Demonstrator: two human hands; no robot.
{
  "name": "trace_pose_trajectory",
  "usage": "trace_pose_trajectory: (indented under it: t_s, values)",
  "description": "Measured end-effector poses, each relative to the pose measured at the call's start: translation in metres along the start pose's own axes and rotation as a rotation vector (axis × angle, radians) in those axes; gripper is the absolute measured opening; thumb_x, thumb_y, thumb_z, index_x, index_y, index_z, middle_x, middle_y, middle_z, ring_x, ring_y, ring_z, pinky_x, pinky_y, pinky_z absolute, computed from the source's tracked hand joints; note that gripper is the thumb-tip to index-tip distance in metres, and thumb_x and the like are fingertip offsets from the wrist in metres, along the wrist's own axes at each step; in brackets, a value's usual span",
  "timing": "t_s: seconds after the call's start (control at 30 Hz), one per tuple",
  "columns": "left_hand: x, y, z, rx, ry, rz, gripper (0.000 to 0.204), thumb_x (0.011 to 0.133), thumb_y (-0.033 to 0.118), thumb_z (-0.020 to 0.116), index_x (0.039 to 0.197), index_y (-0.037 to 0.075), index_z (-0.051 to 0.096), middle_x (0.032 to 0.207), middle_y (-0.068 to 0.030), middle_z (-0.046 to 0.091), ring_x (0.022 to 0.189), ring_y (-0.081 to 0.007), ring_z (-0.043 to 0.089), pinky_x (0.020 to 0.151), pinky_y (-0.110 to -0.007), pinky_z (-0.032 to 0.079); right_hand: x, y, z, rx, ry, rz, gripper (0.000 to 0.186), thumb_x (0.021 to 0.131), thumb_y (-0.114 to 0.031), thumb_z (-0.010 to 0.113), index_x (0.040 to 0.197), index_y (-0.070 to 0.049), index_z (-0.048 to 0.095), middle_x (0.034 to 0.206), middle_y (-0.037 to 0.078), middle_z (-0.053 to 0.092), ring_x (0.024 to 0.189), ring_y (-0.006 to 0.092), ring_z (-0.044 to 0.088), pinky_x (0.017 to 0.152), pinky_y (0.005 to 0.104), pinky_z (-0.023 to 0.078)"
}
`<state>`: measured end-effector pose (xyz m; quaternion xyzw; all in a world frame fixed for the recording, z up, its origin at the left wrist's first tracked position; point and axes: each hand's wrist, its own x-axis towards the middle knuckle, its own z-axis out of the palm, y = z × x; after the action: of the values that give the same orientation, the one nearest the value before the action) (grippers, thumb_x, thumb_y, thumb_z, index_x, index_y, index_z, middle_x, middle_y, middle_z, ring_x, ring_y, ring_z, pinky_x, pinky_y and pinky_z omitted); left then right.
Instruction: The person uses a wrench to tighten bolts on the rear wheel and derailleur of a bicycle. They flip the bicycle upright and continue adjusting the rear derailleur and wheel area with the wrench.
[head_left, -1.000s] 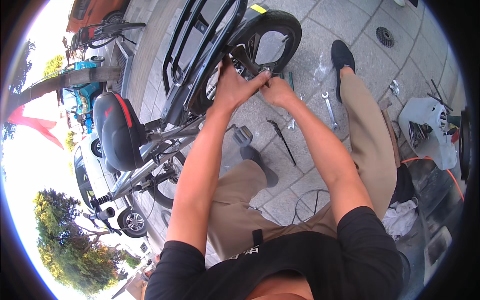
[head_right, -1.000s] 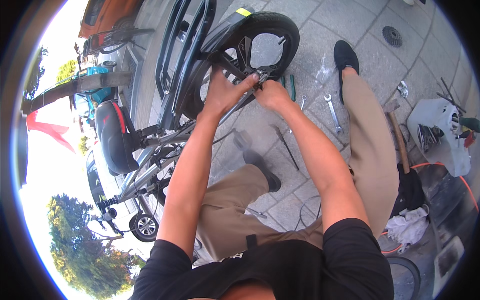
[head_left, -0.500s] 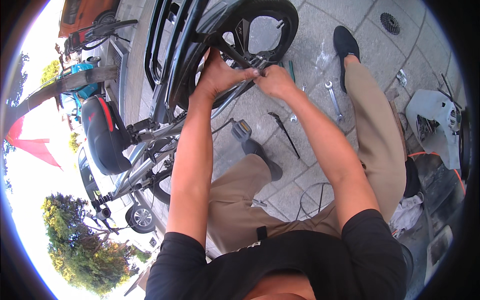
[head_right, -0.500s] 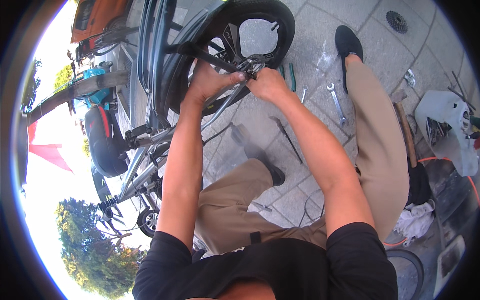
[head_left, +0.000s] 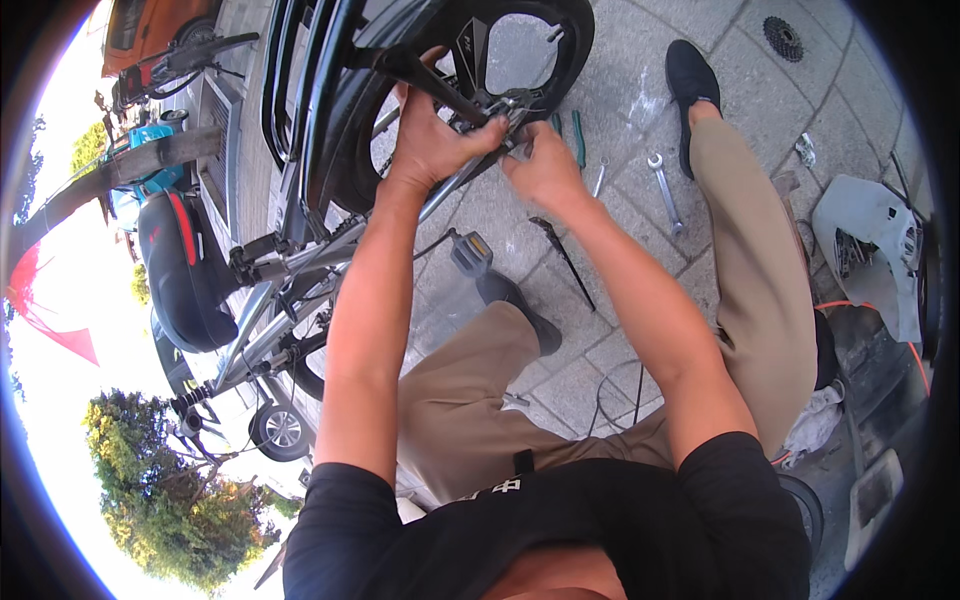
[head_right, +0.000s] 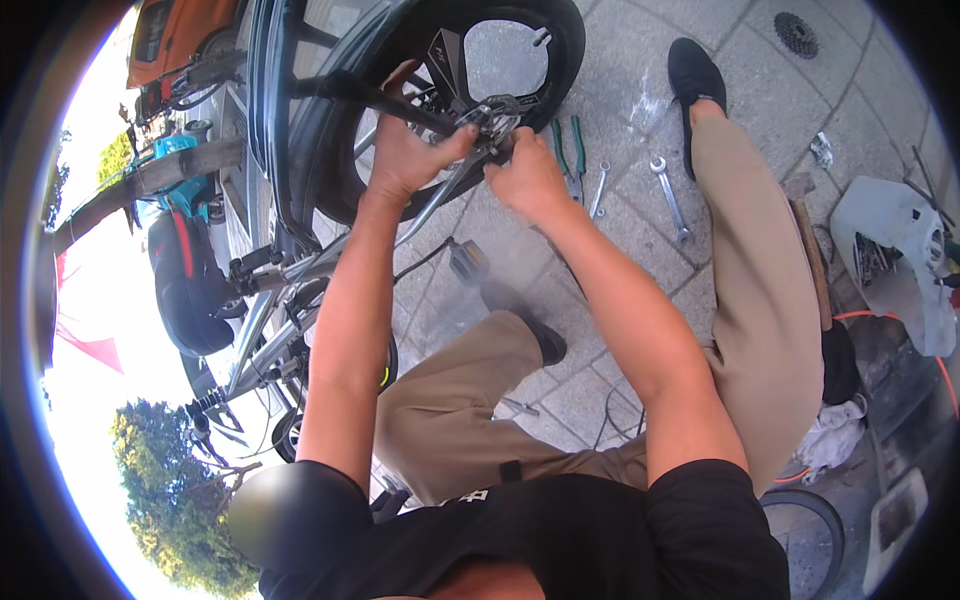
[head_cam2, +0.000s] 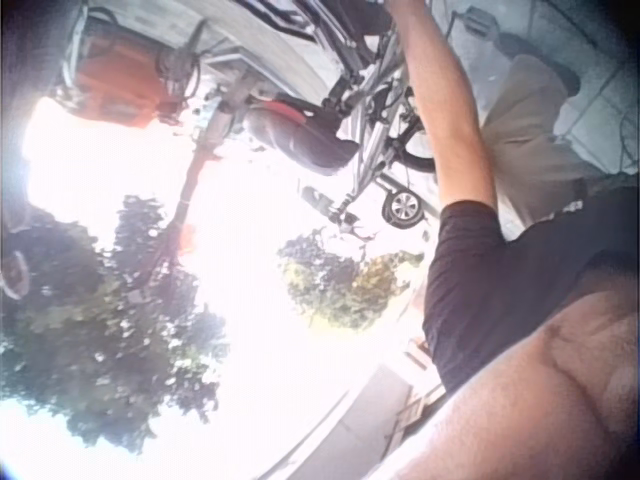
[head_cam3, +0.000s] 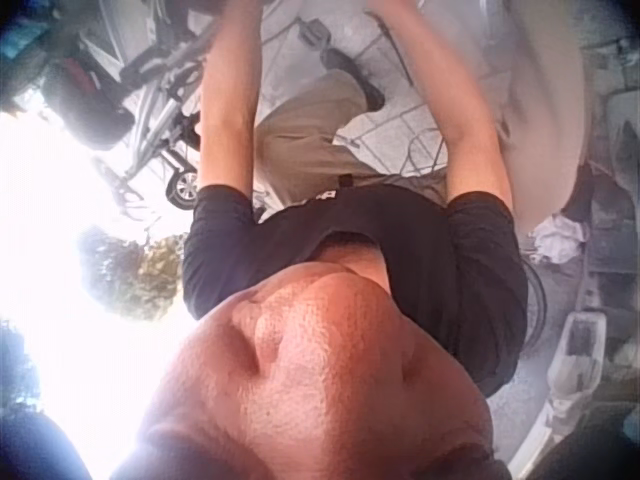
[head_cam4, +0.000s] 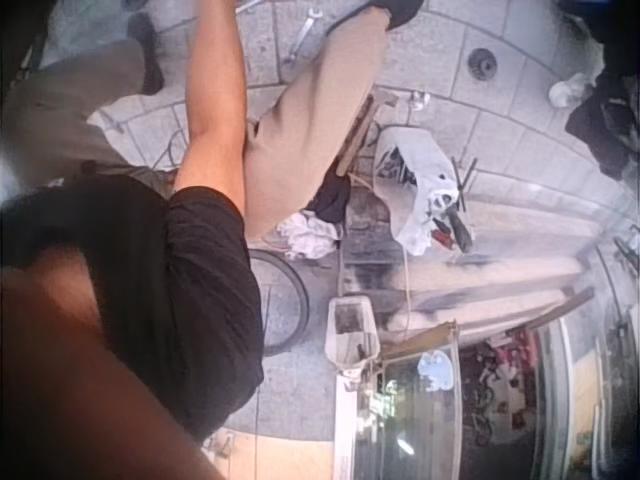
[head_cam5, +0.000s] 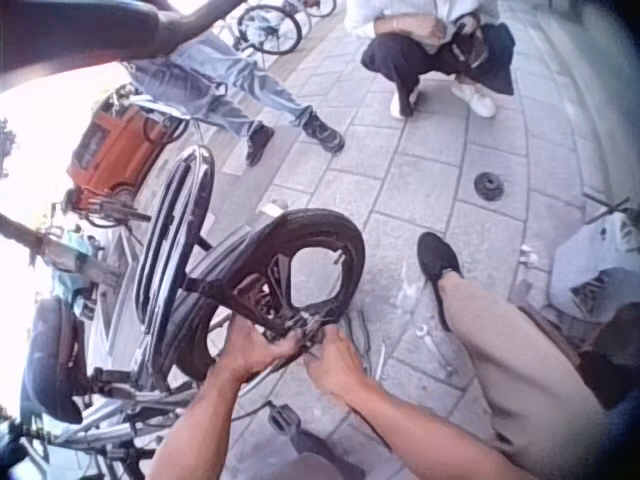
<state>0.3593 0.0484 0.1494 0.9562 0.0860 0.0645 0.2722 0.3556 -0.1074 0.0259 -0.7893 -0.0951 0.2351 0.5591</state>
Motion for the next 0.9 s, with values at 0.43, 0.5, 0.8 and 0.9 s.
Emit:
trace_pose_trajectory:
  t_s: [0.43,0.5,0.8,0.9]
  values:
    - [-0.005,-0.005,0.008,-0.297,-0.019,-0.067,0.124,0.066,0.040,0.097,0.159,-0.005,0.028,0.152,-0.0265,0.048,0.145,-0.0354,0.047,0.119,-0.045,0.040,0.019,0.014,-0.001,1.115,-0.516,0.662,0.031,0.106,-0.030,0.057,0.097,-0.002,0.068,0.076,0.006,0.062,0.063,0.0171,0.061,0.054,0.0321,0.048]
    - [-0.011,0.003,0.005,-0.238,-0.078,-0.105,0.121,0.066,0.038,0.096,0.159,-0.004,0.031,0.153,-0.0280,0.046,0.145,-0.0382,0.047,0.120,-0.046,0.040,0.016,0.023,0.005,1.239,-0.509,0.649,0.027,0.104,-0.029,0.062,0.098,-0.003,0.067,0.078,0.004,0.060,0.066,0.0167,0.060,0.059,0.0316,0.048]
    - [-0.034,0.037,-0.023,0.564,-0.256,-0.301,0.113,0.074,0.047,0.088,0.160,-0.002,0.034,0.163,-0.0373,0.029,0.156,-0.0535,0.018,0.128,-0.053,0.019,0.015,0.016,0.000,0.548,-0.184,0.189,0.022,0.088,-0.017,0.079,0.096,0.000,0.068,0.083,0.005,0.066,0.074,0.0146,0.061,0.067,0.0304,0.049]
    - [-0.033,0.042,-0.018,0.645,-0.262,-0.436,0.119,0.076,0.059,0.082,0.161,-0.004,0.030,0.164,-0.0362,0.027,0.156,-0.0536,0.017,0.128,-0.054,0.017,0.017,0.010,-0.005,0.408,-0.219,0.206,0.033,0.082,-0.022,0.082,0.098,0.004,0.071,0.090,0.014,0.073,0.084,0.0242,0.071,0.078,0.0372,0.055]
